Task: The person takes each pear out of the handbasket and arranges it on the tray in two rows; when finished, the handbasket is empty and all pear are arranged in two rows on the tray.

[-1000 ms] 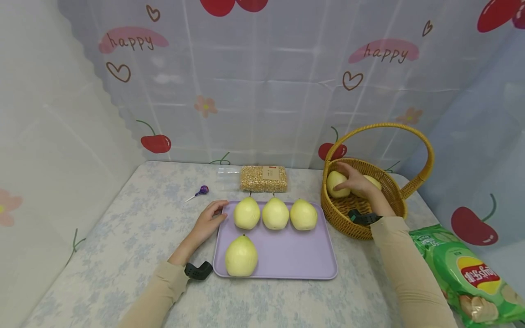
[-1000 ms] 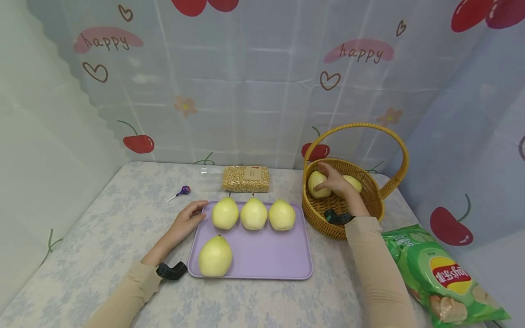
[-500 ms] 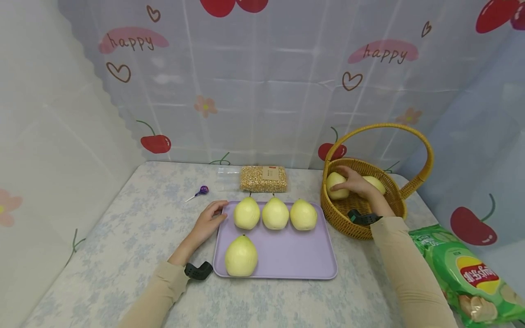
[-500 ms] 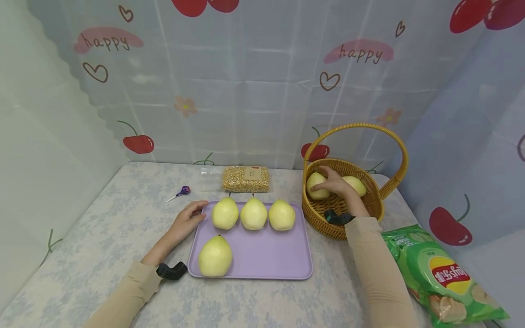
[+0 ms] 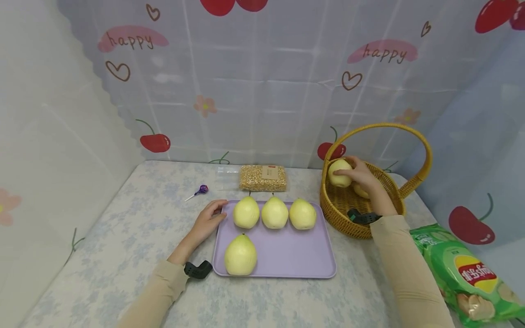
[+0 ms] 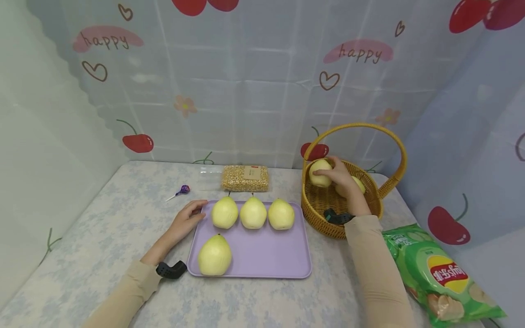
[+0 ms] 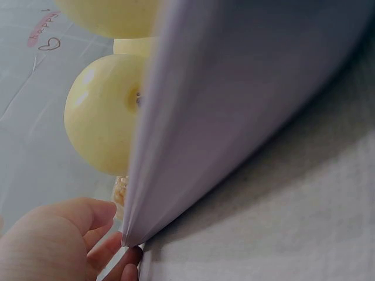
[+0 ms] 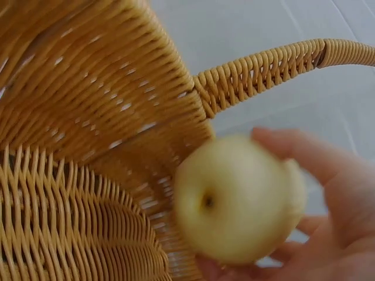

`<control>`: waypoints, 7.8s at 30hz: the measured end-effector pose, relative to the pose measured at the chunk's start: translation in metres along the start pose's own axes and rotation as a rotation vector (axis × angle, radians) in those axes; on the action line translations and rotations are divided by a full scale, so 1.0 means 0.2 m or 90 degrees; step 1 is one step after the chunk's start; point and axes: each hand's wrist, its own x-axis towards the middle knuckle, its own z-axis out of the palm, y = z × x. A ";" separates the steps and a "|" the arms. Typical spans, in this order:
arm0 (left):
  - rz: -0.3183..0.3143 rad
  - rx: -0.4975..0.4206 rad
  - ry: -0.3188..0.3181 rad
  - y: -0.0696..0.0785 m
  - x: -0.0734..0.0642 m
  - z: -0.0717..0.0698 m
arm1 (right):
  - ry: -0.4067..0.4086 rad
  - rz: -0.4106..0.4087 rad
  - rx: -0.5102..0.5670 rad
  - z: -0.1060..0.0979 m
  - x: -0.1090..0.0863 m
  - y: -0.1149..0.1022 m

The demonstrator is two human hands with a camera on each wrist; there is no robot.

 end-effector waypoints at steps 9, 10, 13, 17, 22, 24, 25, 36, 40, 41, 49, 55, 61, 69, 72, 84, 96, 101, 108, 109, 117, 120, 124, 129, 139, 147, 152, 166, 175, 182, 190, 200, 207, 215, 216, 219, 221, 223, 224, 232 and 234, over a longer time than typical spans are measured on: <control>0.012 0.016 0.004 0.01 0.00 0.00 | -0.001 0.042 -0.007 -0.04 -0.12 -0.18; 0.014 0.017 0.005 0.01 0.00 0.00 | 0.004 0.040 -0.009 -0.04 -0.13 -0.18; 0.012 0.019 0.003 0.01 0.00 0.00 | 0.017 0.038 -0.006 -0.05 -0.15 -0.19; 0.011 0.019 0.002 0.01 0.01 0.00 | 0.037 0.030 -0.018 -0.05 -0.18 -0.17; 0.016 0.023 0.001 0.00 0.01 0.00 | 0.057 0.008 -0.044 -0.05 -0.24 -0.15; 0.010 0.021 0.002 0.00 0.01 0.00 | 0.060 -0.001 -0.044 -0.04 -0.27 -0.16; 0.006 0.019 0.002 0.01 0.01 0.00 | 0.061 -0.004 -0.041 -0.03 -0.29 -0.16; 0.000 0.001 -0.001 0.10 -0.02 -0.01 | 0.020 -0.030 -0.048 0.12 -0.51 -0.32; 0.004 0.002 -0.008 0.16 -0.04 -0.02 | -0.013 -0.053 -0.041 0.19 -0.57 -0.35; 0.004 0.004 -0.008 0.15 -0.04 -0.02 | -0.021 -0.059 -0.036 0.21 -0.58 -0.35; 0.013 0.024 0.002 0.01 0.00 0.00 | -0.037 -0.098 -0.041 0.37 -0.64 -0.36; 0.009 0.010 0.003 0.03 0.00 -0.01 | -0.064 -0.113 -0.028 0.51 -0.66 -0.31; 0.005 0.009 -0.015 0.17 -0.05 -0.03 | -0.098 -0.108 -0.020 0.65 -0.71 -0.29; -0.003 0.002 -0.016 0.19 -0.05 -0.03 | -0.131 -0.106 -0.008 0.78 -0.76 -0.26; -0.004 0.002 -0.015 0.19 -0.05 -0.03 | -0.127 -0.110 -0.023 0.83 -0.77 -0.24; 0.010 0.019 0.005 0.00 0.01 0.00 | -0.147 -0.109 -0.043 0.96 -0.79 -0.17; 0.006 0.012 0.003 0.01 0.02 0.00 | -0.117 -0.093 -0.057 0.99 -0.79 -0.16; 0.005 0.012 0.001 0.02 0.01 0.00 | -0.120 -0.098 -0.074 0.99 -0.80 -0.15; -0.001 0.007 0.002 0.02 0.01 -0.01 | -0.135 -0.139 -0.092 0.99 -0.80 -0.15; 0.000 0.008 0.002 0.01 0.01 -0.01 | -0.136 -0.143 -0.088 0.99 -0.80 -0.16; -0.005 0.013 0.000 0.02 0.01 -0.01 | -0.082 -0.087 -0.095 0.99 -0.81 -0.16; -0.002 0.015 0.002 0.02 0.01 -0.01 | -0.064 -0.068 -0.110 0.99 -0.81 -0.17; -0.006 0.010 0.002 0.01 0.01 -0.01 | -0.063 -0.057 -0.133 0.99 -0.81 -0.17; -0.001 0.019 0.004 0.02 0.01 0.00 | -0.061 -0.061 -0.157 0.99 -0.82 -0.19; 0.003 0.013 0.002 0.02 0.01 0.00 | -0.056 -0.073 -0.164 0.99 -0.82 -0.18; 0.006 0.015 -0.001 0.02 0.01 0.00 | -0.063 -0.095 -0.161 0.97 -0.81 -0.19; -0.002 0.013 -0.002 0.02 0.01 -0.01 | -0.039 -0.099 -0.153 0.96 -0.81 -0.20; -0.007 0.014 0.000 0.03 0.00 -0.01 | -0.023 -0.159 -0.033 0.84 -0.76 -0.22; 0.026 0.016 0.014 0.18 -0.05 -0.02 | 0.037 -0.188 -0.017 0.61 -0.64 -0.25; 0.010 0.023 0.000 0.20 -0.05 -0.02 | 0.099 -0.157 -0.018 0.33 -0.55 -0.26; 0.011 0.020 -0.001 0.21 -0.05 -0.02 | 0.160 -0.109 -0.054 0.12 -0.45 -0.21; 0.007 0.022 -0.001 0.20 -0.04 -0.03 | 0.142 -0.049 0.159 -0.08 -0.33 -0.18; 0.008 0.020 0.003 0.20 -0.04 -0.02 | 0.167 -0.007 0.339 -0.18 -0.25 -0.13; 0.010 0.026 -0.001 0.20 -0.05 -0.02 | 0.228 -0.007 0.396 -0.22 -0.22 -0.03; 0.009 0.026 0.000 0.20 -0.05 -0.02 | 0.237 -0.009 0.396 -0.22 -0.22 -0.02; 0.013 0.029 0.001 0.19 -0.04 -0.02 | 0.256 -0.013 0.401 -0.23 -0.20 0.01; 0.017 0.027 0.005 0.16 -0.03 -0.01 | 0.266 -0.014 0.399 -0.23 -0.19 0.03; 0.019 0.025 0.010 0.11 -0.02 0.00 | 0.275 -0.014 0.395 -0.24 -0.18 0.05; 0.022 0.030 0.012 0.09 -0.02 0.00 | 0.278 -0.014 0.388 -0.24 -0.18 0.07; 0.019 0.026 0.021 0.01 0.01 0.01 | 0.284 -0.010 0.335 -0.23 -0.17 0.16; 0.023 0.026 0.016 0.05 0.00 0.00 | 0.289 -0.005 0.337 -0.23 -0.17 0.18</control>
